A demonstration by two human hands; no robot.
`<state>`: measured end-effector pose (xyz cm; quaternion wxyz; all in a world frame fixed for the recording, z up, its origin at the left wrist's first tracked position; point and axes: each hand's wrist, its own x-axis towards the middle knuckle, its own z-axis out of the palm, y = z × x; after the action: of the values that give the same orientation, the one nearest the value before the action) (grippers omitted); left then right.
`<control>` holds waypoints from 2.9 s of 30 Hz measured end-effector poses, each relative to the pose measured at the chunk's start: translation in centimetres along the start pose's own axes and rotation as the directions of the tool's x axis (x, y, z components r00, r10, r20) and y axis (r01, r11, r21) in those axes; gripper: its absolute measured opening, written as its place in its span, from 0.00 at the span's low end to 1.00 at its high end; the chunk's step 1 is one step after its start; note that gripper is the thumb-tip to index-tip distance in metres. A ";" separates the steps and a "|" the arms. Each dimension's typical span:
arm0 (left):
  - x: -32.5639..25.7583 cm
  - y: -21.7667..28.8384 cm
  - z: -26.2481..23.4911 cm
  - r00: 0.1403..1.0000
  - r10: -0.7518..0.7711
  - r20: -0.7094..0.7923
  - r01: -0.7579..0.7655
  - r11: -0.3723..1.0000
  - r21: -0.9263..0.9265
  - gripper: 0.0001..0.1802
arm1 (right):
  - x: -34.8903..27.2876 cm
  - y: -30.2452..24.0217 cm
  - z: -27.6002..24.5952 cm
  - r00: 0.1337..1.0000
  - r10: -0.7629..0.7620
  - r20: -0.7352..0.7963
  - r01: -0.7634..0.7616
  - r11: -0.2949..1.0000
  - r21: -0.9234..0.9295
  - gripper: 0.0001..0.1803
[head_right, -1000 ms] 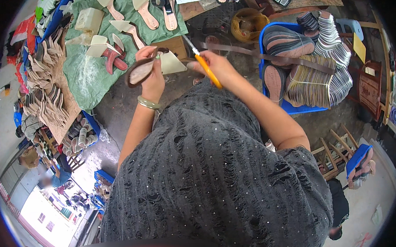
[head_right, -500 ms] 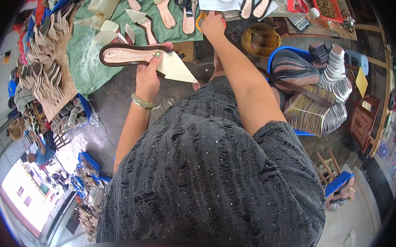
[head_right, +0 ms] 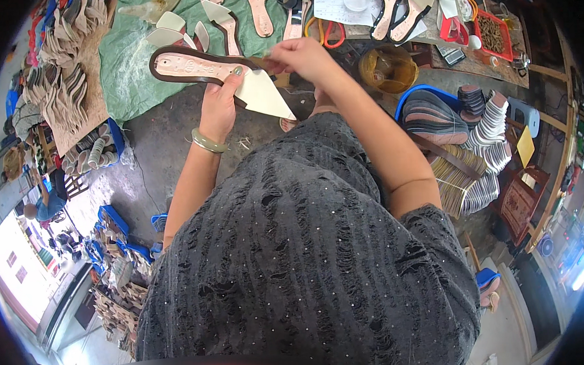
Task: The recorder is assembling components of high-heeled shoes, specifically attaching and trimming leather straps to the soles.
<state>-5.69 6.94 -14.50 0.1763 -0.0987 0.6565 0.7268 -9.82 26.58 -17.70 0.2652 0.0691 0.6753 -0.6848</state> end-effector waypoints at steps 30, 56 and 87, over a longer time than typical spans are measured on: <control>-0.7 4.0 -0.1 0.986 0.139 0.089 -0.067 0.832 -0.551 0.44 | -5.4 4.4 7.3 0.997 -0.077 -0.025 0.076 0.996 -0.054 0.29; 2.0 1.7 2.5 1.000 -0.022 0.000 0.021 0.943 -0.331 0.31 | -1.9 -3.3 2.7 0.330 -0.940 0.087 0.618 0.146 -0.773 0.20; 18.1 -11.1 0.7 0.910 0.364 -0.200 -0.014 0.509 0.861 0.31 | -1.5 9.1 -2.6 0.892 -0.443 0.088 0.397 0.675 -0.622 0.11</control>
<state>-17.93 10.81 -31.42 -0.0022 -0.0573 0.9516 0.3019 -5.13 30.00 -25.29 0.0844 -0.1556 0.8695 -0.4612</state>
